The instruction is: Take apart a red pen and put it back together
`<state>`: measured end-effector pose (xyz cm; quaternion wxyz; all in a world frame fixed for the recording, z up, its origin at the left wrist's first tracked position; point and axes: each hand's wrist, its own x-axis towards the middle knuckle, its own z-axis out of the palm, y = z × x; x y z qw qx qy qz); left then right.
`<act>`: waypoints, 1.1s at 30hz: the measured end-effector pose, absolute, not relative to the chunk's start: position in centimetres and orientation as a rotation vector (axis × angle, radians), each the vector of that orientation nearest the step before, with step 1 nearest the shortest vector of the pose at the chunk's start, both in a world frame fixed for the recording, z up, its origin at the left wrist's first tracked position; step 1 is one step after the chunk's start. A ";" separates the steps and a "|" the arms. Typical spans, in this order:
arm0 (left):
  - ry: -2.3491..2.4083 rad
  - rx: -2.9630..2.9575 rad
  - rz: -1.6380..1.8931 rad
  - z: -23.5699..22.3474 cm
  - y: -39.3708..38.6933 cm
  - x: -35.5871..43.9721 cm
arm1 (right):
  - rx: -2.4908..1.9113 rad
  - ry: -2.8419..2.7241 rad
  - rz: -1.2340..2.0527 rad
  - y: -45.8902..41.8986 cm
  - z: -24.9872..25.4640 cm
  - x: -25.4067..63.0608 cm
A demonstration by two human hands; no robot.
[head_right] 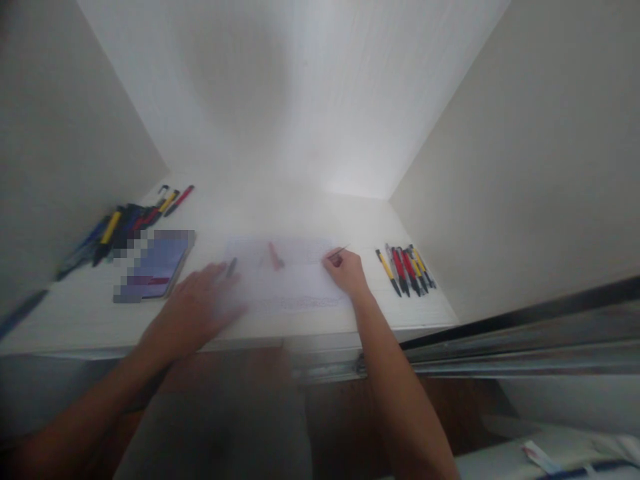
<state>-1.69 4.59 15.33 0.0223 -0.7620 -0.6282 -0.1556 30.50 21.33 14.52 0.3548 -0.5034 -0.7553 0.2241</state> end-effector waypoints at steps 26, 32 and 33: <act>-1.917 -2.354 -0.444 14.9 4.8 -2.0 | -1.285 -1.967 0.529 21.3 14.3 30.7; -1.908 -2.361 -0.414 15.0 4.8 -2.1 | -1.285 -1.937 0.538 21.4 14.1 30.7; -1.907 -2.358 -0.412 14.9 4.8 -2.1 | -1.278 -1.936 0.539 21.4 14.1 30.7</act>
